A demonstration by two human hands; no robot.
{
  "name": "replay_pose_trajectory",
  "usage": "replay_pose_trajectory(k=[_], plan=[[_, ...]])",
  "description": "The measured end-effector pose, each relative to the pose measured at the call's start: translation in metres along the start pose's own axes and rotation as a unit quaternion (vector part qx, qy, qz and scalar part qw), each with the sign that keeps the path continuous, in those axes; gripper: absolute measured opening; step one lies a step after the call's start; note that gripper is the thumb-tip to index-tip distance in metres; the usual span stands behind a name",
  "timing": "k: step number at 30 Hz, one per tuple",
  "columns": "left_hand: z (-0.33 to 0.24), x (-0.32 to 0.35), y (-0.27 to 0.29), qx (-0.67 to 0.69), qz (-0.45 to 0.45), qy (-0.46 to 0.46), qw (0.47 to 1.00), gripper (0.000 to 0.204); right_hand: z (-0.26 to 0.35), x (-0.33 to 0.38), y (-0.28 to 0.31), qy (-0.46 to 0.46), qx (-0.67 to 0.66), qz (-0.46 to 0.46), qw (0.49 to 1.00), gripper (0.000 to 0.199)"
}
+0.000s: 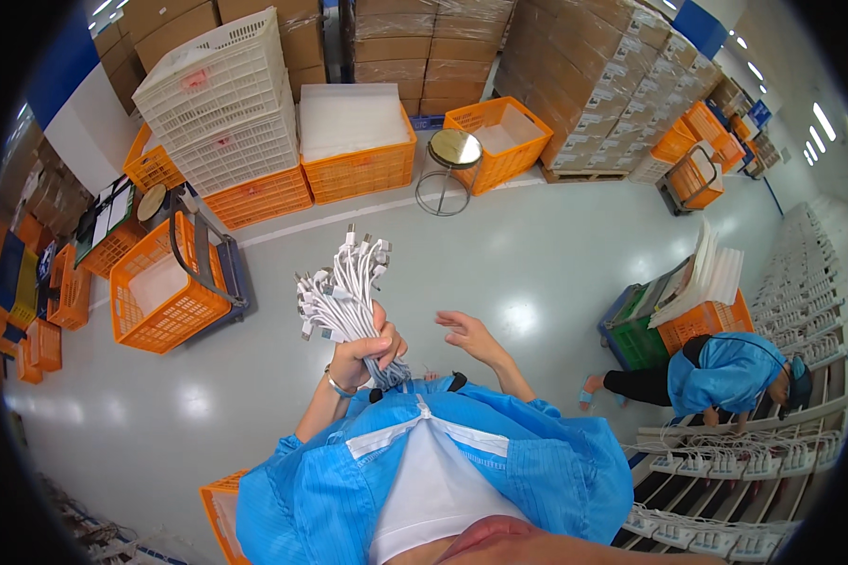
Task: Unplug a large bundle of white cables from power strips on a testing rack and place them into an orange crate.
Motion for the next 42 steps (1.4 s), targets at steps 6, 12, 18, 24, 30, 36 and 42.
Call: replay_pose_trajectory(k=[6, 12, 18, 24, 30, 36, 42], plan=[[0.003, -0.009, -0.004, -0.031, -0.019, -0.016, 0.999, 0.025, 0.104, 0.019, -0.098, -0.003, -0.050, 0.235, 0.971, 0.080], [0.013, -0.008, -0.001, -0.033, -0.018, 0.006, 0.999, 0.021, 0.077, 0.023, -0.125, 0.014, -0.009, 0.154, 0.988, 0.077], [0.017, -0.007, 0.003, -0.111, -0.041, 0.014, 0.993, 0.026, 0.079, 0.030, -0.129, 0.008, -0.093, 0.113, 0.989, 0.058], [0.023, -0.013, 0.011, -0.100, -0.061, 0.055, 0.992, 0.022, 0.072, 0.029, -0.130, -0.013, -0.110, 0.098, 0.989, 0.056], [0.033, -0.005, 0.030, -0.174, -0.053, 0.076, 0.980, 0.013, 0.090, 0.025, -0.094, 0.081, 0.120, 0.243, 0.959, 0.048], [0.050, -0.004, 0.036, -0.230, -0.054, 0.122, 0.964, 0.011, 0.169, -0.004, -0.009, 0.050, 0.022, -0.022, 0.998, 0.032], [0.064, 0.000, 0.039, -0.280, -0.055, 0.137, 0.948, 0.015, 0.158, -0.018, -0.052, 0.067, 0.130, -0.008, 0.989, 0.021]])
Point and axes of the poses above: each hand's wrist, its own x-axis away from the middle knuckle, its own y-axis out of the back of the hand, z = x × y, the point moved 10 cm from there along -x, towards the middle knuckle, and after that the axes turned 13 degrees about -z, right-handed, at the moved point
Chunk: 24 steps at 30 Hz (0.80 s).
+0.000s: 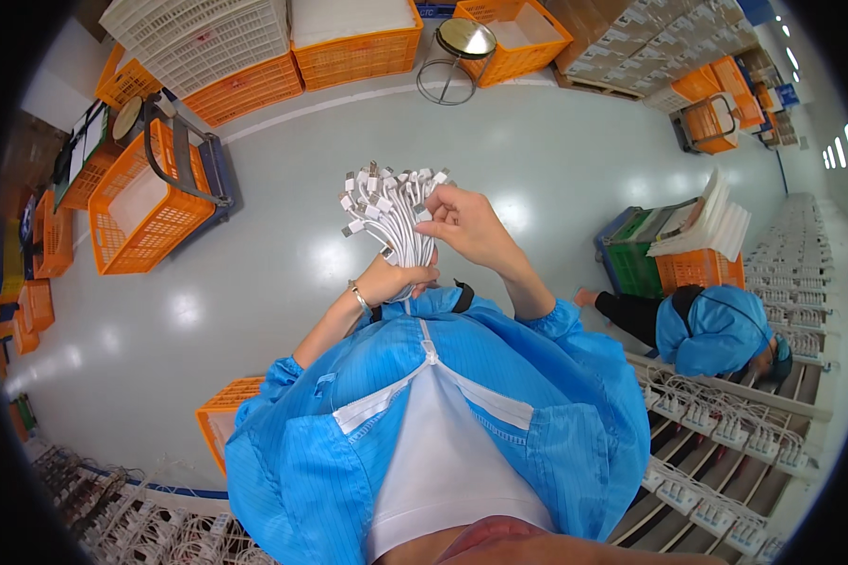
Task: Unplug a large bundle of white cables from power strips on a testing rack and place them into an orange crate.
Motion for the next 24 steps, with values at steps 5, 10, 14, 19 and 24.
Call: replay_pose_trajectory(k=[5, 10, 14, 19, 24], plan=[[0.004, -0.003, 0.002, 0.022, -0.018, 0.007, 1.000, 0.015, 0.002, -0.007, 0.027, -0.010, -0.092, -0.129, 0.987, 0.019], [0.006, -0.001, -0.001, -0.002, -0.006, 0.005, 1.000, 0.015, 0.019, -0.040, 0.019, 0.057, 0.093, -0.076, 0.991, 0.026], [0.009, 0.001, -0.002, 0.011, -0.004, 0.004, 1.000, 0.015, 0.053, -0.024, 0.024, 0.168, 0.234, -0.183, 0.940, 0.034], [0.028, -0.009, 0.010, 0.031, -0.049, 0.012, 0.998, 0.011, 0.071, 0.006, -0.025, 0.170, 0.203, 0.061, 0.962, 0.032], [0.018, -0.008, 0.008, -0.012, -0.031, -0.042, 0.999, 0.009, 0.061, 0.023, -0.056, 0.221, 0.241, 0.096, 0.940, 0.021]])
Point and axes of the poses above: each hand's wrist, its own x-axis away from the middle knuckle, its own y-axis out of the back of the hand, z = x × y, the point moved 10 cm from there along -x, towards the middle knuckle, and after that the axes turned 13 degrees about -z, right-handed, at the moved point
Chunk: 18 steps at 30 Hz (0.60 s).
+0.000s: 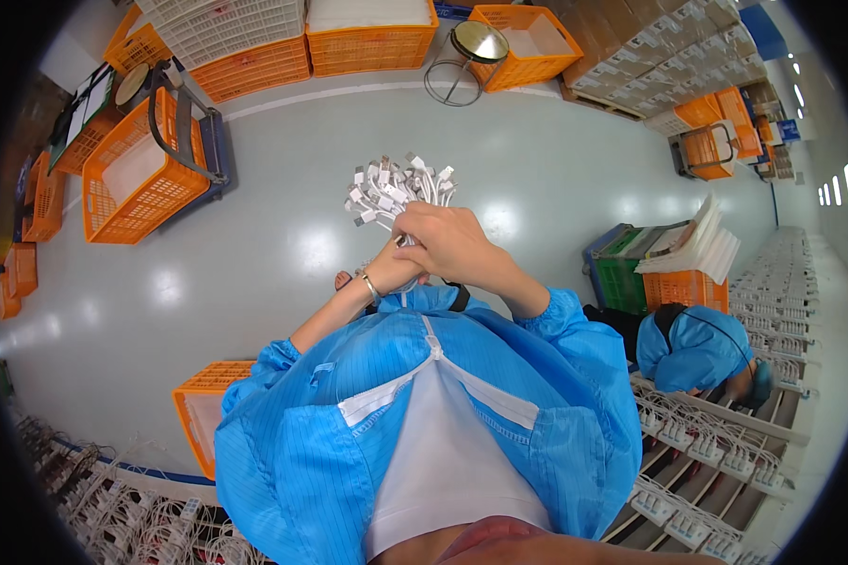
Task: Unplug a large bundle of white cables from power strips on a testing rack and place them into an orange crate.
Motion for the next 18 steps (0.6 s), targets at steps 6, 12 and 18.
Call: replay_pose_trajectory(k=[6, 12, 18], plan=[[0.011, -0.005, -0.001, 0.019, 0.017, -0.002, 1.000, 0.013, -0.006, 0.001, 0.008, -0.035, -0.059, -0.068, 0.995, 0.015], [-0.007, 0.003, -0.008, 0.010, 0.007, -0.017, 1.000, 0.019, -0.024, -0.017, 0.031, -0.079, -0.079, -0.174, 0.978, 0.019], [0.009, 0.009, -0.020, -0.054, 0.016, 0.008, 0.998, 0.021, -0.039, -0.009, 0.012, -0.126, 0.000, -0.076, 0.989, 0.049]])
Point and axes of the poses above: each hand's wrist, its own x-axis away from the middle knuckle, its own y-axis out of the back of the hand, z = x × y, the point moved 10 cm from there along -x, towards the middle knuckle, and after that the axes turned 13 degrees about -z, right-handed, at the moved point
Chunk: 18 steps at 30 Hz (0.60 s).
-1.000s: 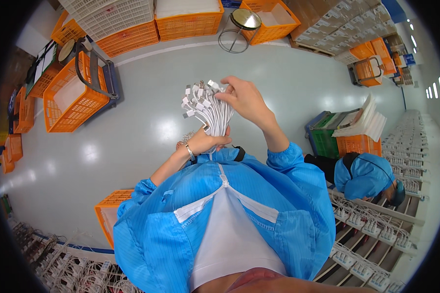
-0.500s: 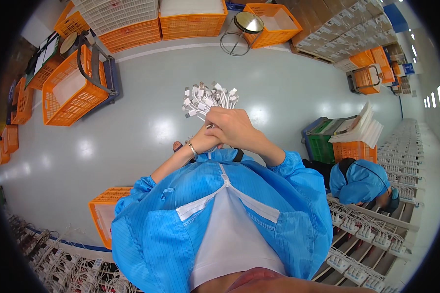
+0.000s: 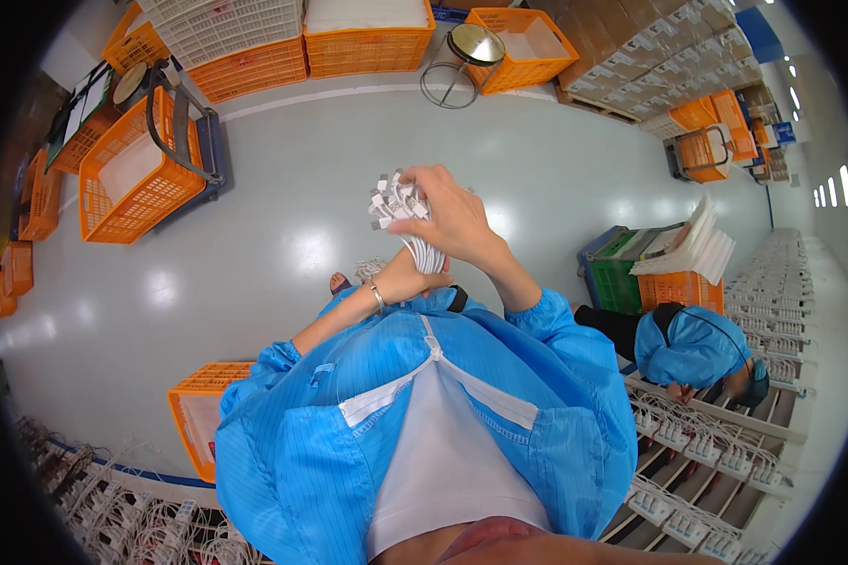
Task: Unplug a large bundle of white cables from power strips on a testing rack and place them into an orange crate.
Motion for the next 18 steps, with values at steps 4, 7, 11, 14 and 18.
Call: replay_pose_trajectory(k=[4, 7, 11, 14, 18], plan=[[0.018, -0.001, -0.008, -0.135, 0.037, 0.038, 0.989, 0.024, -0.005, 0.016, -0.008, 0.018, 0.067, 0.083, 0.994, 0.064], [0.016, 0.007, -0.009, -0.237, 0.017, 0.064, 0.969, 0.035, -0.005, 0.023, -0.015, 0.043, 0.147, 0.103, 0.983, 0.057], [0.023, -0.004, -0.013, -0.189, -0.002, -0.108, 0.976, 0.049, -0.015, 0.032, -0.025, 0.028, 0.226, 0.060, 0.972, 0.042], [0.033, -0.009, -0.013, -0.163, 0.011, -0.065, 0.984, 0.045, -0.017, 0.032, -0.018, 0.048, 0.188, -0.011, 0.981, 0.029], [0.022, -0.011, -0.009, -0.121, 0.009, -0.058, 0.991, 0.028, -0.028, 0.023, -0.005, -0.017, 0.086, -0.056, 0.995, 0.021]])
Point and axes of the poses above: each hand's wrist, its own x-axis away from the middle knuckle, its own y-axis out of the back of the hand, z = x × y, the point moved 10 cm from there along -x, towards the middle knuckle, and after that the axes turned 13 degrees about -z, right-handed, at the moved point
